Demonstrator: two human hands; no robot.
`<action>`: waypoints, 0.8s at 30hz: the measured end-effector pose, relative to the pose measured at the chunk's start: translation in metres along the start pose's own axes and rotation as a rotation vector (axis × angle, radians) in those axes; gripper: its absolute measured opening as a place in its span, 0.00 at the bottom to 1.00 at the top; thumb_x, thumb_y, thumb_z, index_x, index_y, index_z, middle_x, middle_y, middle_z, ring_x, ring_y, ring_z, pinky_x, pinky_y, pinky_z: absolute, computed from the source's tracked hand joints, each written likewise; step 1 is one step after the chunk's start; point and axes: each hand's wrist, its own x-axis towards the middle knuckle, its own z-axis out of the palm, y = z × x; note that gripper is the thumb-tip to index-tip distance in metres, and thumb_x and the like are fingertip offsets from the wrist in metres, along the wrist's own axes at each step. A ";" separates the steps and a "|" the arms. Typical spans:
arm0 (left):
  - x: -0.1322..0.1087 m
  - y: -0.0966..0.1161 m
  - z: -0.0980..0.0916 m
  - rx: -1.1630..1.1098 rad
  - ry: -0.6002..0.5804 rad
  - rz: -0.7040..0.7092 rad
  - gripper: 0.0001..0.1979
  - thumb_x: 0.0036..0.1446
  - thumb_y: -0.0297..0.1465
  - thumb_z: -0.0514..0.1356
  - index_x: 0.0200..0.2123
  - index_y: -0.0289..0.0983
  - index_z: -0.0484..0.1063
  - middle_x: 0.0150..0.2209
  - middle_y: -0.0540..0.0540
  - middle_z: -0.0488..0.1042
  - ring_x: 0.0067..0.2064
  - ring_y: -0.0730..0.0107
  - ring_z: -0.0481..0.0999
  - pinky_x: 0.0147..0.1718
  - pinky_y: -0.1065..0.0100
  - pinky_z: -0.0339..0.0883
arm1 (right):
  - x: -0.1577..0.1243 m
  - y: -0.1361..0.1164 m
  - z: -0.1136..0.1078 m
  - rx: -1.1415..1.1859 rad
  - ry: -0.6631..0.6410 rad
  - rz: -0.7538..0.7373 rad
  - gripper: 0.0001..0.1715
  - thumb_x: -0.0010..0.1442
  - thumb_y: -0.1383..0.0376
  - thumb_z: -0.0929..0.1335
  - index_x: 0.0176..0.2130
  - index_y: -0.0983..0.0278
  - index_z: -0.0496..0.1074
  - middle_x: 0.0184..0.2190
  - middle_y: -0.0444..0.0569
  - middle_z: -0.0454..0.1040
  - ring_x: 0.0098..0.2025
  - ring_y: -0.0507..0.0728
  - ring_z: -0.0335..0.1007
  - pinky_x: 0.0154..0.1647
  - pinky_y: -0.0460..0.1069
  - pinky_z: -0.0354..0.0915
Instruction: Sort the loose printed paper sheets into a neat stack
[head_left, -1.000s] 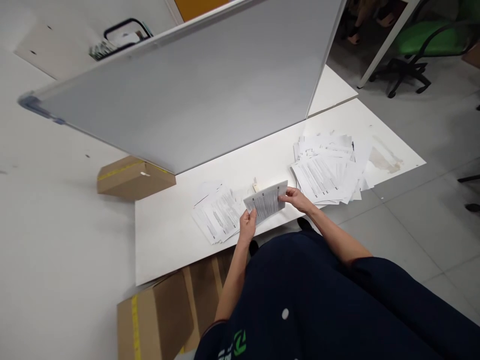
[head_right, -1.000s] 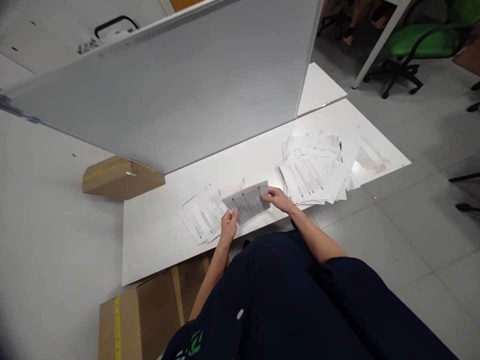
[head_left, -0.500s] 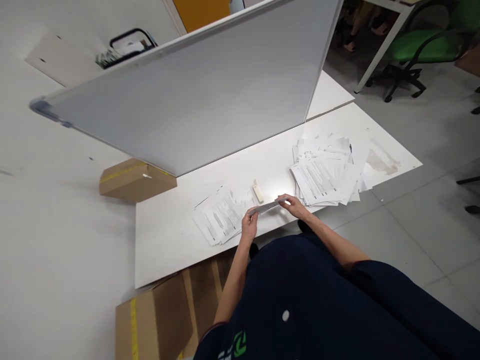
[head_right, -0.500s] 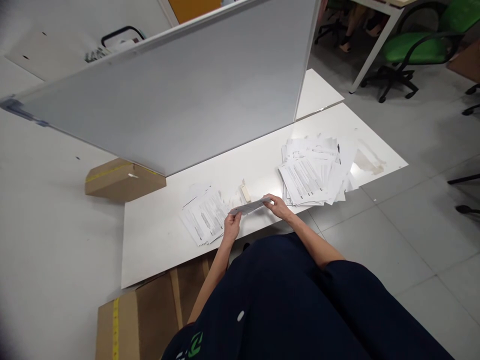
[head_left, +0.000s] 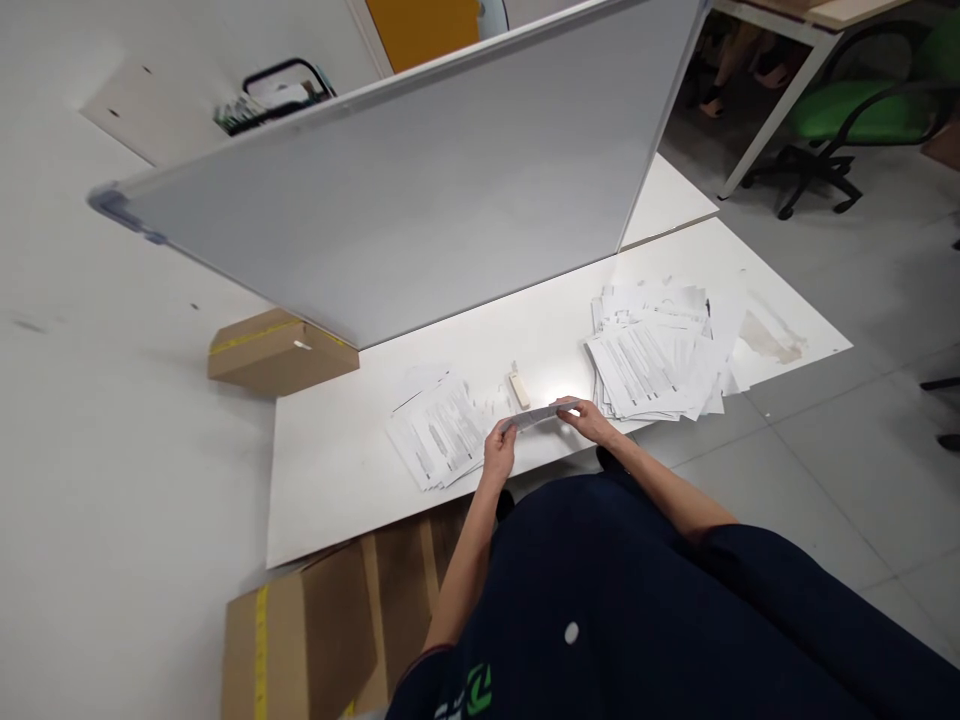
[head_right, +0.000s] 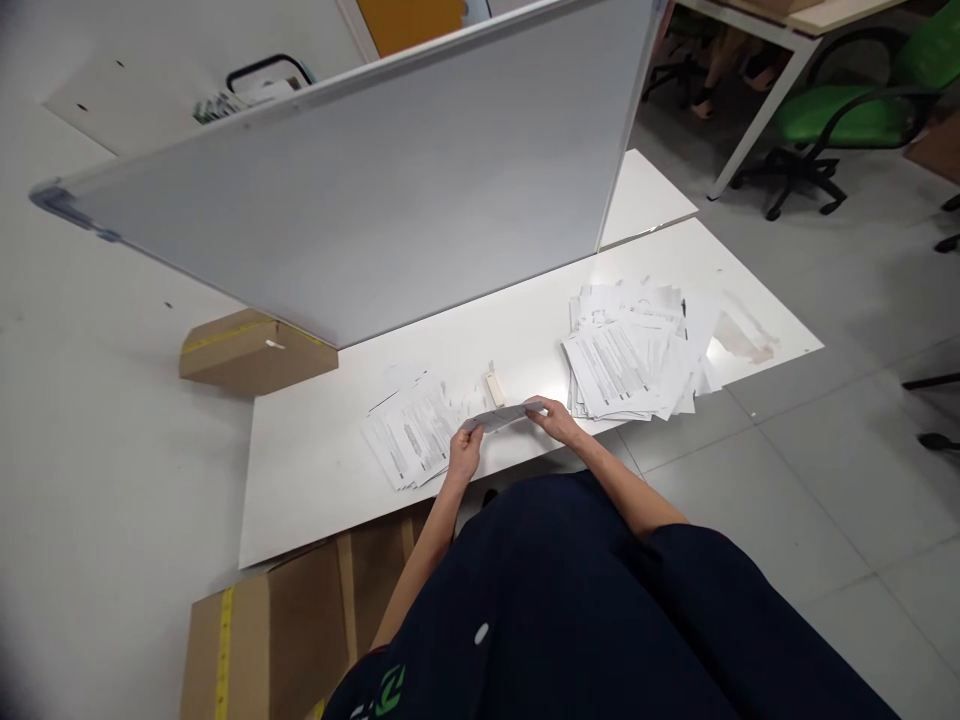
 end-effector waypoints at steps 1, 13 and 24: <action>0.001 0.000 -0.001 -0.004 0.011 -0.015 0.06 0.44 0.34 0.63 0.23 0.38 0.72 0.25 0.49 0.72 0.35 0.65 0.70 0.42 0.65 0.61 | -0.001 -0.002 -0.001 -0.007 0.001 -0.002 0.14 0.50 0.56 0.64 0.34 0.61 0.72 0.34 0.46 0.73 0.40 0.59 0.66 0.43 0.52 0.59; 0.020 -0.015 0.013 -0.140 -0.049 -0.087 0.17 0.47 0.39 0.60 0.37 0.34 0.71 0.35 0.43 0.74 0.36 0.68 0.72 0.41 0.63 0.63 | -0.002 -0.024 -0.012 -0.280 0.077 0.041 0.14 0.55 0.58 0.61 0.34 0.62 0.71 0.26 0.44 0.72 0.30 0.55 0.66 0.29 0.47 0.58; 0.006 -0.040 -0.024 0.419 -0.035 0.124 0.31 0.48 0.33 0.59 0.56 0.43 0.54 0.56 0.40 0.58 0.53 0.61 0.63 0.48 0.60 0.60 | -0.006 -0.081 0.015 -1.283 -0.315 -0.110 0.13 0.57 0.73 0.58 0.40 0.64 0.66 0.35 0.54 0.71 0.37 0.58 0.66 0.34 0.50 0.54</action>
